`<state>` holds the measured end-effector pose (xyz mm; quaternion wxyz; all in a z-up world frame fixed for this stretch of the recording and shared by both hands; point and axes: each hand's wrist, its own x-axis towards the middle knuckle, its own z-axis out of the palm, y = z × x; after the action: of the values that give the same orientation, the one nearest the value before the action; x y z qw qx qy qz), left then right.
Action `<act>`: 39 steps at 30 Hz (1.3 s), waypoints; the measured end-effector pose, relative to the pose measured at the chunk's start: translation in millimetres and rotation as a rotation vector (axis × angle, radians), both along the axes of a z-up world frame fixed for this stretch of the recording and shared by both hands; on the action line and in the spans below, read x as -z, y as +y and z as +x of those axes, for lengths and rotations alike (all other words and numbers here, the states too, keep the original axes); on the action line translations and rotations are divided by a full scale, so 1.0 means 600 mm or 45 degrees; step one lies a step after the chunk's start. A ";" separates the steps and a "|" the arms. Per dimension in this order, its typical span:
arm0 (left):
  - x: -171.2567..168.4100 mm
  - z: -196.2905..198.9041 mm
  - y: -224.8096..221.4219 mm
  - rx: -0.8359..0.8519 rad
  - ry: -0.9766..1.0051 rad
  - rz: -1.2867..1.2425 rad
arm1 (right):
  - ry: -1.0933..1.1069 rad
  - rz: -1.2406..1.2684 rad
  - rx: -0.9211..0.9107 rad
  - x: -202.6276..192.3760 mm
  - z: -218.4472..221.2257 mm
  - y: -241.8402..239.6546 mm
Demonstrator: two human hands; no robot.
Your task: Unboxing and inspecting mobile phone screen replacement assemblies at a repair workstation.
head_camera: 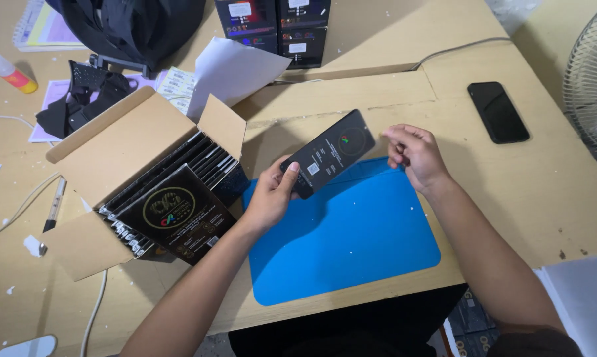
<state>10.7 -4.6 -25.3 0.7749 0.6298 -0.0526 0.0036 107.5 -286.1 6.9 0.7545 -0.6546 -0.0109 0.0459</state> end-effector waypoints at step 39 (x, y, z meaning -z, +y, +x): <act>0.020 0.006 0.006 0.030 0.194 -0.323 | -1.200 -1.364 -0.161 -0.018 -0.030 0.009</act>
<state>14.3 -1.2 -37.0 0.8500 0.5247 0.0000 -0.0466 89.4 -280.9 17.6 0.2405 -0.8834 -0.3495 -0.1988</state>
